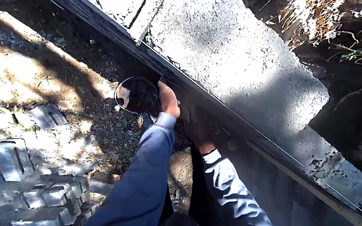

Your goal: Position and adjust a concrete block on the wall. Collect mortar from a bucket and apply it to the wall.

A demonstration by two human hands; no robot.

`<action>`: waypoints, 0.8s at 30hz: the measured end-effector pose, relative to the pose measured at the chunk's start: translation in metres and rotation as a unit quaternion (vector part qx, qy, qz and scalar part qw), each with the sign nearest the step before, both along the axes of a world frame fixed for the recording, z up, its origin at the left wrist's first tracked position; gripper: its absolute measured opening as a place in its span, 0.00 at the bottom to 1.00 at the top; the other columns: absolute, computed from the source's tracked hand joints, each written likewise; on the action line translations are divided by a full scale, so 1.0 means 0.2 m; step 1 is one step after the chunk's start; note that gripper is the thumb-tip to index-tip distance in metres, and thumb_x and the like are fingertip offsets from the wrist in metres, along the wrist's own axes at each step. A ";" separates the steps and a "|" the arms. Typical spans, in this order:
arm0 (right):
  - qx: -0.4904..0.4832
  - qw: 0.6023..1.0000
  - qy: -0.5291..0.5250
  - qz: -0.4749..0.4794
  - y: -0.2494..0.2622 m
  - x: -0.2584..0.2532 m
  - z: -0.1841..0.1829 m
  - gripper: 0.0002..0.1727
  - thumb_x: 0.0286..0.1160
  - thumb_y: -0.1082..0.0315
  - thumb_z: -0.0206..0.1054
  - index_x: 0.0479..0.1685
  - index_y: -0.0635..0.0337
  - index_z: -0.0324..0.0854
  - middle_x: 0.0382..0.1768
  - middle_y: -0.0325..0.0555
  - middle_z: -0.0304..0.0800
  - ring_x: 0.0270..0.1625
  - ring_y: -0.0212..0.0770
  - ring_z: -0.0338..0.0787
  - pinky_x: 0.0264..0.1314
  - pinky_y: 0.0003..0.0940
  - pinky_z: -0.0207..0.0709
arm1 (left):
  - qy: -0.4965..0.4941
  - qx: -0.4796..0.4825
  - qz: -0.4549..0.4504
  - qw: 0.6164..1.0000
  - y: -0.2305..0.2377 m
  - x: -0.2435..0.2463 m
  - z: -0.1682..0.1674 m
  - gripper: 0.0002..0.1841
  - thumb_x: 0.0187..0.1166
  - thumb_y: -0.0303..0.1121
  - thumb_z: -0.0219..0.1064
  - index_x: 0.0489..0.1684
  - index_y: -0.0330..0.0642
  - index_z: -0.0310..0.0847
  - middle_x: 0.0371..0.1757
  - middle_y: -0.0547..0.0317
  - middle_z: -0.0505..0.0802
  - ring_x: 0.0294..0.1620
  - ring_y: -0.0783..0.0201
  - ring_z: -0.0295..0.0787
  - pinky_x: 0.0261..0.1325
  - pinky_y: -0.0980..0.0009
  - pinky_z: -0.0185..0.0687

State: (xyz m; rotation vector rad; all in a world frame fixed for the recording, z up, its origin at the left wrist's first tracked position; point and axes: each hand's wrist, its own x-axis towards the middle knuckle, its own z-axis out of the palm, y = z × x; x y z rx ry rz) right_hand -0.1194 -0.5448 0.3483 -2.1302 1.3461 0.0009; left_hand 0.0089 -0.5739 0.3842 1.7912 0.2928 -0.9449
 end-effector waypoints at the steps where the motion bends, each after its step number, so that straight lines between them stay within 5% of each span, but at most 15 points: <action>1: 0.018 1.000 0.003 -0.012 0.01 0.07 0.00 0.26 0.92 0.50 0.49 0.57 0.64 0.84 0.38 0.56 0.92 0.40 0.58 0.94 0.38 0.58 0.86 | -0.004 -0.024 0.010 1.000 0.00 0.05 -0.03 0.32 0.95 0.51 0.23 0.91 0.48 0.56 0.89 0.53 0.67 0.89 0.60 0.58 0.87 0.50 0.57; 4: 0.044 0.997 -0.010 -0.055 0.02 0.11 -0.01 0.27 0.92 0.48 0.47 0.60 0.59 0.84 0.39 0.54 0.92 0.42 0.56 0.93 0.40 0.60 0.85 | -0.004 -0.079 -0.001 0.997 -0.01 0.14 -0.11 0.32 0.95 0.52 0.24 0.93 0.53 0.53 0.91 0.58 0.66 0.91 0.62 0.57 0.90 0.50 0.56; 7: -0.023 0.996 -0.055 -0.064 0.01 -0.07 -0.01 0.26 0.91 0.50 0.50 0.43 0.62 0.86 0.22 0.49 0.86 0.26 0.50 0.89 0.28 0.54 0.82 | 0.006 -0.085 0.000 0.996 -0.01 0.08 -0.14 0.32 0.95 0.51 0.25 0.92 0.52 0.55 0.89 0.58 0.68 0.89 0.63 0.61 0.89 0.52 0.60; 10: -0.050 0.996 -0.052 -0.056 0.00 -0.15 -0.03 0.27 0.90 0.52 0.49 0.37 0.66 0.84 0.21 0.51 0.84 0.26 0.52 0.89 0.29 0.52 0.82 | 0.021 -0.067 0.013 0.997 -0.01 0.03 -0.12 0.32 0.95 0.53 0.27 0.90 0.51 0.59 0.87 0.58 0.71 0.88 0.63 0.62 0.88 0.53 0.60; 14: 0.011 0.998 -0.047 -0.050 0.00 0.07 -0.06 0.25 0.91 0.54 0.49 0.48 0.68 0.85 0.32 0.57 0.89 0.38 0.57 0.93 0.39 0.57 0.85 | 0.000 -0.064 0.002 0.998 -0.03 0.10 -0.08 0.31 0.95 0.51 0.26 0.90 0.49 0.58 0.87 0.56 0.71 0.88 0.62 0.63 0.87 0.53 0.60; 16: 0.074 0.995 -0.052 -0.038 0.01 0.18 -0.02 0.24 0.92 0.53 0.50 0.62 0.62 0.84 0.45 0.59 0.92 0.46 0.58 0.94 0.46 0.60 0.86 | -0.072 -0.042 -0.042 0.996 0.00 0.20 -0.08 0.30 0.96 0.43 0.25 0.92 0.43 0.53 0.89 0.51 0.67 0.89 0.63 0.60 0.89 0.58 0.56; 20: 0.070 0.997 -0.020 -0.030 -0.01 0.07 0.01 0.24 0.93 0.50 0.51 0.70 0.56 0.82 0.46 0.55 0.93 0.46 0.55 0.94 0.44 0.59 0.87 | -0.140 -0.022 -0.066 0.988 0.03 0.31 -0.22 0.27 0.97 0.40 0.32 0.92 0.42 0.52 0.89 0.54 0.67 0.89 0.66 0.62 0.89 0.62 0.60; 24: -0.043 0.994 0.043 -0.091 0.03 -0.43 0.00 0.25 0.89 0.49 0.53 0.40 0.60 0.88 0.26 0.50 0.90 0.31 0.51 0.93 0.32 0.55 0.84 | -0.089 -0.133 0.016 0.987 0.02 0.24 -0.24 0.25 0.97 0.41 0.34 0.85 0.42 0.63 0.78 0.53 0.80 0.79 0.64 0.75 0.80 0.59 0.74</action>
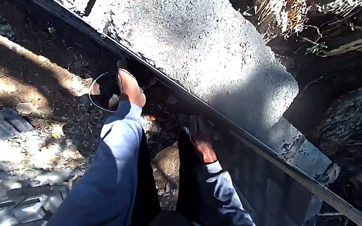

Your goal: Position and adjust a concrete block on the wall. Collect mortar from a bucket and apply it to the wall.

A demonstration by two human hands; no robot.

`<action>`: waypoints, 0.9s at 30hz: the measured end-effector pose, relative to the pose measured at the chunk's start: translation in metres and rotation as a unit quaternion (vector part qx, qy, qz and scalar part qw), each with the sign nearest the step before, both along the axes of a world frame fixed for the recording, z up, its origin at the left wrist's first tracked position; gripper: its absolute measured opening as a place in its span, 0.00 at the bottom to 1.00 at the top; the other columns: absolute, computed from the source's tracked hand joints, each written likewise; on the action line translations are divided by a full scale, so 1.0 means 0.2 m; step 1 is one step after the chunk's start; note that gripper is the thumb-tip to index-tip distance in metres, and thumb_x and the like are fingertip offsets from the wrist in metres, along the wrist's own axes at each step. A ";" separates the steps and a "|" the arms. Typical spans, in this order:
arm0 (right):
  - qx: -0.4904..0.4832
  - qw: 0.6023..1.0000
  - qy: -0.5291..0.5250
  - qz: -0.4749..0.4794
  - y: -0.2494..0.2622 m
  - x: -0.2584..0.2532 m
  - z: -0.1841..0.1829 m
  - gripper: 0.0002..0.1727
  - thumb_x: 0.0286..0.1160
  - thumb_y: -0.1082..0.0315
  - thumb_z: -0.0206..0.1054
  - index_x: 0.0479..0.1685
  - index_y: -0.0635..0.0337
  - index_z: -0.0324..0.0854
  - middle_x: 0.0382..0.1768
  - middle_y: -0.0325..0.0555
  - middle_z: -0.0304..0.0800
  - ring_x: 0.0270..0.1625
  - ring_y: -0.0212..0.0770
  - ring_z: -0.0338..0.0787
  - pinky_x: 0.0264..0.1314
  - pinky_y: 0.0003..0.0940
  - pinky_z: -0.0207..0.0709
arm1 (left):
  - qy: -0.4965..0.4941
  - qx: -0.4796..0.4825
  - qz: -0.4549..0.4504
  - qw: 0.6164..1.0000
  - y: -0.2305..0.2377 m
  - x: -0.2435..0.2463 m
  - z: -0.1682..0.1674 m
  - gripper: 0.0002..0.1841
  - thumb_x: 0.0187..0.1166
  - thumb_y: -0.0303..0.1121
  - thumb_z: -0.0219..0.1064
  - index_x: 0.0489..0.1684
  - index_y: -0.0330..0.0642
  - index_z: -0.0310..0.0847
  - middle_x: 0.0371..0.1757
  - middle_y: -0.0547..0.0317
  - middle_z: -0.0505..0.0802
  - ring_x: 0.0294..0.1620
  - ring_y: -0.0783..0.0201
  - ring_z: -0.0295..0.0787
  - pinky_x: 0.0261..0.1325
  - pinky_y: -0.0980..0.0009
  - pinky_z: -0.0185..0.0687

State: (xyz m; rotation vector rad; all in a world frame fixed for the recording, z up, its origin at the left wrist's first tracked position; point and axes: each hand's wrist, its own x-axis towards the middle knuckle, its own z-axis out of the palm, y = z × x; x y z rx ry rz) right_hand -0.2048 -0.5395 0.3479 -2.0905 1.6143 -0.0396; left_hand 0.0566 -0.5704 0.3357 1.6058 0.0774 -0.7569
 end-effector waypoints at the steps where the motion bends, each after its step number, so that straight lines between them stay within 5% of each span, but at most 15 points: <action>1: -0.039 0.999 0.005 -0.001 0.01 -0.13 0.04 0.25 0.89 0.51 0.54 0.36 0.63 0.88 0.24 0.50 0.89 0.29 0.49 0.92 0.31 0.52 0.84 | 0.028 -0.029 0.014 0.999 0.00 -0.02 -0.02 0.26 0.97 0.44 0.33 0.83 0.43 0.65 0.77 0.53 0.81 0.78 0.62 0.77 0.79 0.55 0.75; 5: -0.080 0.994 0.073 -0.013 0.08 -0.53 0.19 0.27 0.87 0.57 0.51 0.39 0.77 0.86 0.27 0.64 0.90 0.32 0.58 0.93 0.35 0.56 0.83 | 0.135 -0.005 -0.017 0.991 0.16 -0.05 0.12 0.28 0.93 0.56 0.36 0.85 0.56 0.66 0.81 0.61 0.78 0.81 0.61 0.72 0.79 0.48 0.70; 8: -0.012 0.995 0.096 -0.025 0.20 -0.65 0.28 0.24 0.86 0.64 0.53 0.46 0.83 0.85 0.31 0.73 0.90 0.36 0.70 0.93 0.43 0.66 0.83 | 0.152 -0.041 0.017 0.987 0.22 0.01 0.27 0.23 0.94 0.51 0.40 0.64 0.47 0.76 0.48 0.54 0.89 0.44 0.56 0.91 0.44 0.51 0.91; 9: 0.029 0.995 0.093 -0.022 0.23 -0.65 0.32 0.22 0.86 0.66 0.54 0.47 0.83 0.84 0.32 0.73 0.90 0.38 0.70 0.94 0.46 0.67 0.83 | 0.126 -0.086 0.006 0.988 0.24 0.04 0.35 0.24 0.94 0.47 0.37 0.58 0.44 0.78 0.43 0.52 0.91 0.39 0.55 0.93 0.40 0.53 0.93; 11: 0.091 0.993 0.079 -0.003 0.29 -0.61 0.38 0.20 0.85 0.66 0.56 0.45 0.80 0.85 0.30 0.70 0.90 0.36 0.66 0.94 0.45 0.65 0.83 | 0.004 -0.140 -0.068 0.988 0.28 0.09 0.56 0.24 0.93 0.48 0.39 0.56 0.44 0.81 0.45 0.58 0.92 0.43 0.62 0.93 0.46 0.60 0.94; 14: 0.105 0.994 0.031 0.028 0.32 -0.45 0.35 0.21 0.83 0.63 0.56 0.38 0.75 0.86 0.24 0.61 0.88 0.30 0.57 0.92 0.37 0.58 0.83 | -0.273 -0.045 -0.159 0.948 0.13 0.24 0.85 0.18 0.92 0.38 0.45 0.54 0.42 0.83 0.40 0.65 0.88 0.39 0.76 0.85 0.42 0.76 0.83; 16: 0.087 0.995 0.001 0.039 0.34 -0.33 0.29 0.24 0.83 0.59 0.54 0.35 0.72 0.87 0.22 0.56 0.87 0.27 0.51 0.91 0.34 0.52 0.83 | -0.405 0.031 -0.215 0.888 -0.01 0.34 0.89 0.17 0.90 0.41 0.51 0.53 0.40 0.85 0.41 0.57 0.90 0.42 0.68 0.87 0.46 0.69 0.83; 19: 0.066 0.995 -0.031 0.067 0.35 -0.17 0.22 0.28 0.86 0.51 0.50 0.34 0.67 0.86 0.20 0.48 0.84 0.25 0.42 0.88 0.31 0.43 0.82 | -0.487 0.080 -0.278 0.824 -0.11 0.46 0.85 0.25 0.87 0.52 0.53 0.69 0.46 0.85 0.67 0.49 0.89 0.73 0.51 0.81 0.76 0.51 0.71; 21: 0.094 0.990 0.007 0.109 0.35 -0.07 0.21 0.33 0.86 0.48 0.45 0.42 0.68 0.88 0.28 0.53 0.91 0.33 0.48 0.93 0.36 0.50 0.84 | -0.520 0.044 -0.222 0.824 -0.02 0.54 0.77 0.26 0.87 0.51 0.56 0.77 0.48 0.82 0.79 0.50 0.83 0.84 0.52 0.72 0.87 0.49 0.59; 24: 0.212 0.949 0.151 0.179 0.33 0.14 0.10 0.33 0.89 0.48 0.44 0.71 0.64 0.83 0.53 0.62 0.95 0.54 0.63 0.95 0.55 0.65 0.84 | -0.464 0.044 -0.093 0.880 0.33 0.71 0.47 0.26 0.86 0.42 0.57 0.79 0.38 0.76 0.80 0.45 0.80 0.84 0.55 0.71 0.85 0.57 0.67; 27: 0.240 0.910 0.242 0.236 0.28 0.47 -0.21 0.32 0.92 0.46 0.47 0.84 0.56 0.73 0.60 0.61 0.92 0.61 0.62 0.93 0.64 0.63 0.83 | -0.237 0.235 -0.044 0.942 0.78 0.81 -0.12 0.31 0.86 0.42 0.59 0.85 0.35 0.64 0.79 0.41 0.79 0.79 0.53 0.75 0.81 0.57 0.70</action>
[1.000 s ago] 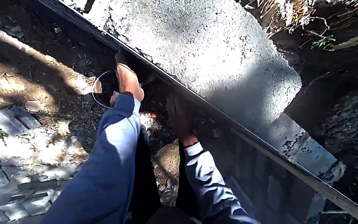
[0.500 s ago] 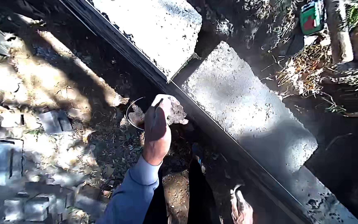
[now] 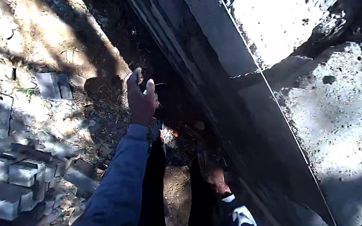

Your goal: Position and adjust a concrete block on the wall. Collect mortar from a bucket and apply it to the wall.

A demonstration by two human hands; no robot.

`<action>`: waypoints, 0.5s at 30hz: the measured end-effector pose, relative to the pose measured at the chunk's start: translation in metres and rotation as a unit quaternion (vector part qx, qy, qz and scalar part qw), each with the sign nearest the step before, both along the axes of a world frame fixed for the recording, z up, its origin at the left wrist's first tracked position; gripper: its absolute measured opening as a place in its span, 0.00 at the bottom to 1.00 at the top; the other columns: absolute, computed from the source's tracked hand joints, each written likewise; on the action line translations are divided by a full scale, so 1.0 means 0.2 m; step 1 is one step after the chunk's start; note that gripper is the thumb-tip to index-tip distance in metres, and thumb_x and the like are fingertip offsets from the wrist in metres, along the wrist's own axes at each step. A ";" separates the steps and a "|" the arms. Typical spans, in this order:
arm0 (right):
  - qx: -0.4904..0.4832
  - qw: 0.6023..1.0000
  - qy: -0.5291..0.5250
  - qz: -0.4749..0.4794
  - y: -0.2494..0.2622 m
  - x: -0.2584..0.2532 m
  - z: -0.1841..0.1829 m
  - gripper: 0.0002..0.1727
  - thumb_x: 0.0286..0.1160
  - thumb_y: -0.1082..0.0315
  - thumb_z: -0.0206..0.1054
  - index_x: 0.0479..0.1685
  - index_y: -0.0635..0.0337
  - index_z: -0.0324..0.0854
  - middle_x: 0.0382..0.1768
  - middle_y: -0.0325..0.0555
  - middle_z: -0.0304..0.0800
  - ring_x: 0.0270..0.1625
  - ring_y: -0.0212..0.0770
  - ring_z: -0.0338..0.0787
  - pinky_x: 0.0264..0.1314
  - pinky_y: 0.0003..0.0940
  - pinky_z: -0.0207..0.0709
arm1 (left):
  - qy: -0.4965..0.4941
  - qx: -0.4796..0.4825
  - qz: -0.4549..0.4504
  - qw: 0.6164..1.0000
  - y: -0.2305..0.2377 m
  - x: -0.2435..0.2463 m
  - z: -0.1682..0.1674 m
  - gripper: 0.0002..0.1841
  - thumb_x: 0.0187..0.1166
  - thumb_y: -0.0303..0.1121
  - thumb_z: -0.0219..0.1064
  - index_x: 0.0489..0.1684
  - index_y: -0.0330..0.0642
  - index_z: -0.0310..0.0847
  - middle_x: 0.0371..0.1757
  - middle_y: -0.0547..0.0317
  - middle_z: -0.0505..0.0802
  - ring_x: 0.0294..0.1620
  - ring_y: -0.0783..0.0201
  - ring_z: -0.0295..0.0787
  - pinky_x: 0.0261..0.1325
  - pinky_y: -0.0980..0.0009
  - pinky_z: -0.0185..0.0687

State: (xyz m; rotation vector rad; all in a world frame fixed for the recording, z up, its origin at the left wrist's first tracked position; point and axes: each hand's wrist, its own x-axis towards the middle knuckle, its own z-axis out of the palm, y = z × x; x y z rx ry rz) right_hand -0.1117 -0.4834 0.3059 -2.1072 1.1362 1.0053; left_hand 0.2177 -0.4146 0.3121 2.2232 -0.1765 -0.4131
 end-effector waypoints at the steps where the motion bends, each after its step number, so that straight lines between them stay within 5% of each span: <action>1: 0.004 1.000 0.015 0.017 -0.04 0.16 -0.12 0.32 0.93 0.47 0.47 0.85 0.57 0.71 0.59 0.62 0.92 0.60 0.63 0.92 0.64 0.62 0.82 | 0.076 0.063 0.018 0.995 0.13 0.02 -0.21 0.33 0.86 0.43 0.60 0.87 0.33 0.60 0.80 0.34 0.76 0.80 0.46 0.74 0.82 0.50 0.68; 5: 0.027 0.999 0.013 0.018 -0.18 0.76 -0.72 0.29 0.93 0.55 0.50 0.81 0.66 0.73 0.72 0.67 0.83 0.77 0.63 0.81 0.81 0.61 0.69 | 0.257 0.209 -0.017 0.943 0.48 0.04 -0.97 0.39 0.92 0.56 0.49 0.93 0.35 0.50 0.85 0.28 0.69 0.85 0.33 0.65 0.84 0.35 0.59; 8: 0.032 0.998 0.016 0.042 -0.04 1.09 -1.20 0.27 0.93 0.61 0.53 0.85 0.66 0.64 0.72 0.71 0.80 0.72 0.70 0.83 0.70 0.69 0.76 | 0.297 0.202 -0.048 0.932 0.56 0.07 -1.33 0.33 0.95 0.52 0.40 0.89 0.36 0.60 0.83 0.32 0.74 0.86 0.37 0.67 0.88 0.39 0.55; 9: 0.070 0.996 0.048 0.041 0.07 1.17 -1.23 0.27 0.93 0.65 0.52 0.87 0.64 0.62 0.76 0.70 0.77 0.74 0.70 0.82 0.71 0.69 0.76 | 0.289 0.195 -0.046 0.936 0.56 0.06 -1.40 0.31 0.96 0.49 0.40 0.87 0.35 0.65 0.81 0.33 0.77 0.85 0.39 0.69 0.88 0.43 0.56; 12: 0.055 0.994 0.076 0.050 0.30 1.19 -1.31 0.21 0.91 0.65 0.52 0.77 0.63 0.72 0.58 0.69 0.89 0.57 0.69 0.92 0.51 0.68 0.84 | 0.284 0.214 -0.038 0.934 0.53 0.06 -1.54 0.28 0.96 0.44 0.43 0.83 0.34 0.70 0.77 0.34 0.81 0.82 0.42 0.74 0.86 0.46 0.61; 15: 0.071 0.979 0.142 0.131 0.29 1.11 -1.26 0.25 0.93 0.66 0.49 0.84 0.64 0.65 0.64 0.68 0.86 0.65 0.66 0.89 0.64 0.62 0.82 | 0.314 0.202 -0.056 0.926 0.51 0.09 -1.57 0.26 0.95 0.42 0.45 0.86 0.38 0.68 0.79 0.38 0.80 0.83 0.45 0.73 0.87 0.47 0.60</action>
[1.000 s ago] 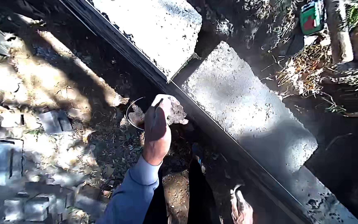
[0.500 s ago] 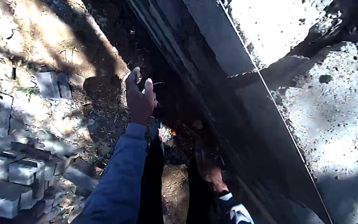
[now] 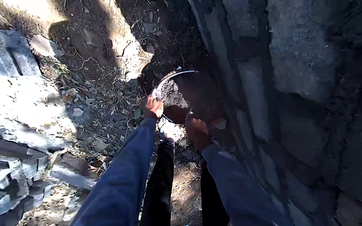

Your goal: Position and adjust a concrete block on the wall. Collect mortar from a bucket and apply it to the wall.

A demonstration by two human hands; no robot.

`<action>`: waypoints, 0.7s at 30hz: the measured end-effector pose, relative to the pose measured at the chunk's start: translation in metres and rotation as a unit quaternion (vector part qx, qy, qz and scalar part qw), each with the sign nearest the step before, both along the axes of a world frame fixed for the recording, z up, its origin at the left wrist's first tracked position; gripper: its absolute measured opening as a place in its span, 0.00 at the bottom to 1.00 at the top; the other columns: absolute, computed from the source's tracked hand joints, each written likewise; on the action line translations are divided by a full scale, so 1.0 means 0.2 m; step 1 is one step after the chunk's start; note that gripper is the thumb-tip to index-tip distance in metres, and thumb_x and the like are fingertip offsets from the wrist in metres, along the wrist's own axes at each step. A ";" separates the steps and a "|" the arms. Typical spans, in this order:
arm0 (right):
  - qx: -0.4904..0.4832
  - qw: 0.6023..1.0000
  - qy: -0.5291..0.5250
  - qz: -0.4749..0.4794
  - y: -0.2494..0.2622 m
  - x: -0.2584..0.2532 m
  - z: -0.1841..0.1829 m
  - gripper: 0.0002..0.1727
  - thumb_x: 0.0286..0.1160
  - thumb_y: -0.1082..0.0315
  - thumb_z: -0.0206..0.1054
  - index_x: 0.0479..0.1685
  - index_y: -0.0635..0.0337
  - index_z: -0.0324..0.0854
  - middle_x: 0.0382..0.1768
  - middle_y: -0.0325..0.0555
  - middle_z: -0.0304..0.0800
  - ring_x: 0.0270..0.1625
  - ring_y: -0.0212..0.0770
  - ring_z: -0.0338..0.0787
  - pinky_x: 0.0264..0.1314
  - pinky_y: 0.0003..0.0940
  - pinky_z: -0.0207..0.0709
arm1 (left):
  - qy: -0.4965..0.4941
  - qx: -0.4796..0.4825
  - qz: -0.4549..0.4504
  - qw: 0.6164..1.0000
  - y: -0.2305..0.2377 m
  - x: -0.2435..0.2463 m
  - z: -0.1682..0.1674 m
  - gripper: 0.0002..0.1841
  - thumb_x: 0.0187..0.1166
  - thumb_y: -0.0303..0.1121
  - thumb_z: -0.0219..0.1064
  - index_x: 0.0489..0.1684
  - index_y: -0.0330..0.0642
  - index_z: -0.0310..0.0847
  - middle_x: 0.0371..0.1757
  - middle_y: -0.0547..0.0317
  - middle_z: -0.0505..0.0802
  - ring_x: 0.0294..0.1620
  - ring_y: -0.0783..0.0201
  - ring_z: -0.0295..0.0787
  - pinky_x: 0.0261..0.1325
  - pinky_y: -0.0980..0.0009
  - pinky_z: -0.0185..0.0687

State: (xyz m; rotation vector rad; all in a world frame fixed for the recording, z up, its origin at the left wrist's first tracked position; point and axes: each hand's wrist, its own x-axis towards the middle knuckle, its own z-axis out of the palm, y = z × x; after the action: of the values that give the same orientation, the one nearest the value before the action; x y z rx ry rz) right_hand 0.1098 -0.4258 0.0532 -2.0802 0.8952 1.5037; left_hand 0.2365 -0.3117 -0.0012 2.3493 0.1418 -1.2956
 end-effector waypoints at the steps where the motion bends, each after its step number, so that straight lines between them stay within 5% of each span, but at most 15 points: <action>1: 0.017 0.999 0.021 0.024 -0.04 -0.02 0.06 0.27 0.93 0.65 0.47 0.87 0.65 0.61 0.65 0.69 0.86 0.67 0.66 0.88 0.67 0.61 0.80 | 0.002 -0.013 0.005 1.000 0.01 0.00 0.02 0.26 0.95 0.43 0.46 0.85 0.39 0.69 0.79 0.38 0.81 0.83 0.45 0.73 0.87 0.47 0.60; 4: 0.053 0.988 -0.068 -0.126 -0.12 -0.04 0.21 0.28 0.96 0.53 0.42 0.79 0.64 0.74 0.56 0.64 0.90 0.61 0.58 0.91 0.68 0.53 0.81 | -0.003 -0.051 0.027 0.998 0.05 0.03 0.06 0.26 0.95 0.45 0.48 0.82 0.38 0.73 0.76 0.36 0.83 0.80 0.41 0.76 0.84 0.43 0.64; 6: 0.102 0.933 -0.171 -0.300 -0.08 -0.06 0.13 0.26 0.97 0.53 0.42 0.54 0.63 0.82 0.31 0.52 0.85 0.32 0.45 0.88 0.37 0.39 0.85 | -0.024 -0.053 0.021 0.998 0.05 0.03 0.02 0.26 0.95 0.46 0.49 0.80 0.38 0.76 0.74 0.38 0.85 0.79 0.45 0.79 0.84 0.46 0.65; 7: 0.126 0.929 -0.158 -0.309 -0.07 -0.04 0.04 0.27 0.97 0.51 0.41 0.54 0.61 0.82 0.32 0.52 0.86 0.33 0.45 0.88 0.37 0.40 0.85 | -0.032 -0.053 0.018 0.998 0.07 0.02 -0.01 0.26 0.94 0.45 0.49 0.79 0.39 0.76 0.74 0.39 0.86 0.78 0.47 0.79 0.84 0.47 0.66; 9: 0.132 0.969 -0.080 -0.194 -0.06 -0.03 -0.09 0.28 0.96 0.50 0.44 0.73 0.60 0.79 0.57 0.63 0.91 0.60 0.58 0.91 0.67 0.57 0.81 | -0.015 -0.050 0.021 0.998 0.09 0.00 -0.01 0.26 0.94 0.45 0.48 0.81 0.40 0.75 0.74 0.40 0.85 0.78 0.48 0.80 0.83 0.47 0.68; 11: 0.107 0.990 -0.043 -0.086 -0.07 -0.03 -0.10 0.30 0.96 0.46 0.42 0.75 0.59 0.76 0.63 0.64 0.88 0.69 0.61 0.87 0.72 0.61 0.76 | 0.006 -0.051 0.032 0.998 0.08 0.04 -0.02 0.27 0.94 0.48 0.47 0.82 0.41 0.74 0.73 0.40 0.85 0.74 0.47 0.83 0.80 0.45 0.71; 16: -0.072 0.992 -0.054 -0.090 -0.13 -0.18 0.18 0.30 0.95 0.47 0.43 0.78 0.55 0.78 0.59 0.61 0.92 0.62 0.62 0.92 0.64 0.62 0.81 | 0.055 -0.068 0.100 0.991 0.11 -0.01 -0.03 0.26 0.94 0.49 0.49 0.83 0.47 0.73 0.72 0.42 0.86 0.69 0.49 0.86 0.72 0.44 0.80; 19: -0.068 0.981 -0.079 -0.165 -0.05 -0.13 -0.03 0.26 0.92 0.51 0.52 0.71 0.62 0.81 0.58 0.63 0.91 0.63 0.62 0.90 0.68 0.62 0.80 | 0.064 -0.080 0.132 0.986 0.11 -0.02 -0.03 0.24 0.93 0.47 0.52 0.80 0.46 0.75 0.68 0.41 0.88 0.64 0.50 0.88 0.66 0.46 0.84; 21: 0.002 0.982 -0.095 -0.163 0.06 -0.02 -0.20 0.27 0.94 0.52 0.48 0.70 0.64 0.81 0.59 0.66 0.90 0.66 0.64 0.88 0.70 0.63 0.77 | 0.061 -0.082 0.150 0.983 0.09 -0.02 -0.02 0.23 0.93 0.44 0.53 0.78 0.44 0.77 0.65 0.41 0.88 0.61 0.51 0.88 0.63 0.48 0.84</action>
State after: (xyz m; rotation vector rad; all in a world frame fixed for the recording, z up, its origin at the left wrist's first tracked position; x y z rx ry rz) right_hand 0.1055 -0.4139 0.0128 -1.9212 1.0937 1.1168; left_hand 0.2323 -0.2931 -0.0049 2.0196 0.3964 -1.2489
